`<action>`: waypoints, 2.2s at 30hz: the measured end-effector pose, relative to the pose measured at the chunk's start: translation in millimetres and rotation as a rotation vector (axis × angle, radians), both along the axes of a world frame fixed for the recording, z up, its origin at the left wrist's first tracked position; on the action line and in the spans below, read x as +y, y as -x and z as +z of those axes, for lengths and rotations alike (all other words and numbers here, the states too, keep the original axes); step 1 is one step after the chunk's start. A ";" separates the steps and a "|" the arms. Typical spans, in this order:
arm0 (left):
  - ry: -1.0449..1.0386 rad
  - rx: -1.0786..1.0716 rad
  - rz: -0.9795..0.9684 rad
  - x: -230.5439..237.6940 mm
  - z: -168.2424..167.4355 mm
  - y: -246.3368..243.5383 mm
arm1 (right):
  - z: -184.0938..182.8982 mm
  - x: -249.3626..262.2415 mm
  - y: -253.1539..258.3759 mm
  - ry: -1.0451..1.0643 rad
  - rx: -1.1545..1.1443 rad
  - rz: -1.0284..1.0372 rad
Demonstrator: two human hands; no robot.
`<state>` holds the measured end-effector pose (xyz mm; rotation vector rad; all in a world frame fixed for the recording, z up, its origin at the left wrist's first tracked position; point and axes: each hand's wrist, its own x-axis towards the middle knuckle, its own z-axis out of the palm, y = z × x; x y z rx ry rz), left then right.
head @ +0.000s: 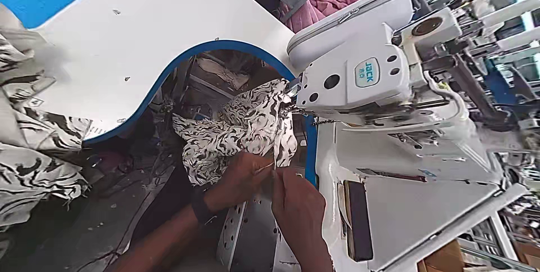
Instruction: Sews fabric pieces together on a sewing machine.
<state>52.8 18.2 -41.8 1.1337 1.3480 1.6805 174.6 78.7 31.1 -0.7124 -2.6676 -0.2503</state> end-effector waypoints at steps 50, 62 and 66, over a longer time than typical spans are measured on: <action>-0.001 0.718 0.437 -17.0 22.8 -21.3 | 26.3 -4.3 -36.7 0.501 0.085 0.000; 0.014 0.553 0.404 -19.0 23.7 -25.0 | 16.5 -17.6 -28.3 0.623 0.407 0.077; -0.007 0.447 0.374 -11.6 15.2 -25.9 | -7.4 -13.4 -17.6 0.095 0.335 0.154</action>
